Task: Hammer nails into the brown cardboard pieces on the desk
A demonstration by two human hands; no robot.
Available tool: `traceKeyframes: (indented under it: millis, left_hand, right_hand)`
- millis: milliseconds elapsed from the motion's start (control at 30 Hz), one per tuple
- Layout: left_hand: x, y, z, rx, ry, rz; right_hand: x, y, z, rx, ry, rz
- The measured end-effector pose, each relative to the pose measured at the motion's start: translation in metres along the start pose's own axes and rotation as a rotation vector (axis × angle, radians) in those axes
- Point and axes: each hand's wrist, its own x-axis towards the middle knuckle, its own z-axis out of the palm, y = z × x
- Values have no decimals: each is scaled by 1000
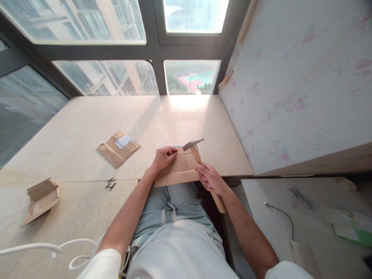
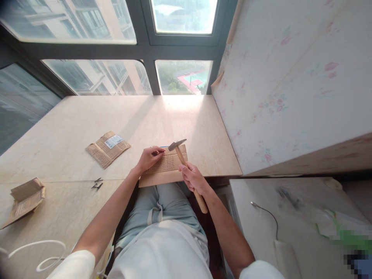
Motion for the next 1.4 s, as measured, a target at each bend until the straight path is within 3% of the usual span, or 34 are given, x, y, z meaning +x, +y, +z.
traceKeyframes:
  millis: [433,700,900,1100,1267,1400]
  left_hand:
    - [-4,2,0,-23,16,-36]
    - [-5,2,-1,33,44,11]
    - [-6,3,-2,127,98,4]
    - [-6,3,-4,70,48,-21]
    - [-7,5,-4,53,52,-33]
    - [-8,3,-3,2,64,-42]
  right_hand:
    - [8,-13,4,-73,-38,53]
    - [14,-18,3,-149,-70,43]
    - [17,-24,-5,-441,-70,-180]
    - [18,-51,-11,-817,57,-395]
    - [30,-46,-17,-1210,65,-415]
    - [38,-34,-18,-1224,76,-420]
